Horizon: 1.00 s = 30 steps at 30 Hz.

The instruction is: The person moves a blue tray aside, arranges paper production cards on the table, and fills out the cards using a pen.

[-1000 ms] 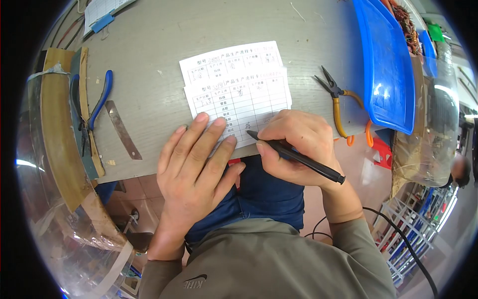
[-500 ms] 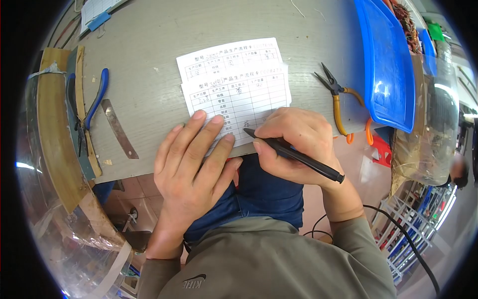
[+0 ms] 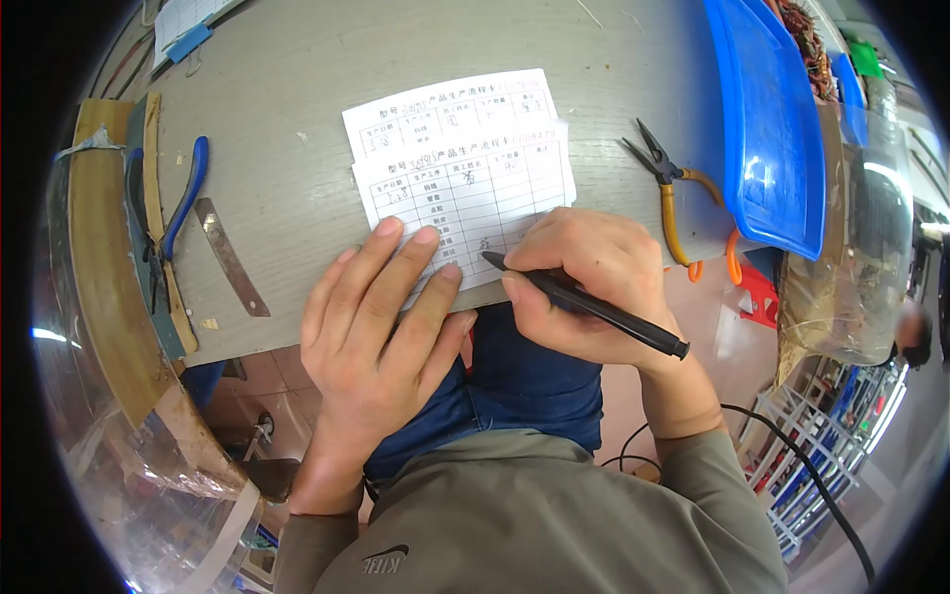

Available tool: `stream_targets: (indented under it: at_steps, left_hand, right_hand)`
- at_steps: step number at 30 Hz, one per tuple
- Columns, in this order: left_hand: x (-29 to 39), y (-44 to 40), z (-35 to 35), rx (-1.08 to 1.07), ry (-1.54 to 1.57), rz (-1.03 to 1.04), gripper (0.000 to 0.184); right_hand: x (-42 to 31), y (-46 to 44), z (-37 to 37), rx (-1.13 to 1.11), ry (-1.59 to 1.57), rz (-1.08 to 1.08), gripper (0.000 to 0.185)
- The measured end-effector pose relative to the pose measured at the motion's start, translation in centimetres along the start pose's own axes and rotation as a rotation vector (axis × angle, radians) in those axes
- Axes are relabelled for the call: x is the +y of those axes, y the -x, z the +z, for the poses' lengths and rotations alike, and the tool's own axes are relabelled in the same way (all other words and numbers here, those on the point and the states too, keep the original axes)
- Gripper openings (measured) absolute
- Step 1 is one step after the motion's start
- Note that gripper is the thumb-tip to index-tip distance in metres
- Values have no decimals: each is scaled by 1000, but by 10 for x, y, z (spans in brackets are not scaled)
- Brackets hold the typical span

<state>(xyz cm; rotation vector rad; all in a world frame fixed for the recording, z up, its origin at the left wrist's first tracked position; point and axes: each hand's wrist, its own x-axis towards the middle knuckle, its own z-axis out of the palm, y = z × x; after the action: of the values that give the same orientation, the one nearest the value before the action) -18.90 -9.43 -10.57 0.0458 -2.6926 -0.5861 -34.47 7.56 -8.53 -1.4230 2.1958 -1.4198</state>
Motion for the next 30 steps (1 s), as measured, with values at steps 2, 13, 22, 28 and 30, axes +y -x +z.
stream_targets:
  at_steps: [2, 13, 22, 28, 30]
  left_hand:
    - [0, 0, 0, 1, 0, 1, 33]
    - [1, 1, 0, 6, -2, 8, 34]
    - [1, 1, -1, 12, -3, 15, 34]
    - [1, 0, -2, 17, 4, 23, 34]
    - [2, 0, -2, 17, 4, 20, 34]
  right_hand:
    - [-1, 0, 0, -7, 8, 13, 20]
    - [0, 1, -6, -61, 14, 13, 19]
    - [-2, 2, -7, -62, 21, 11, 19]
    - [-2, 3, -6, -61, 35, -8, 19]
    - [-2, 4, -6, -62, 37, -11, 19]
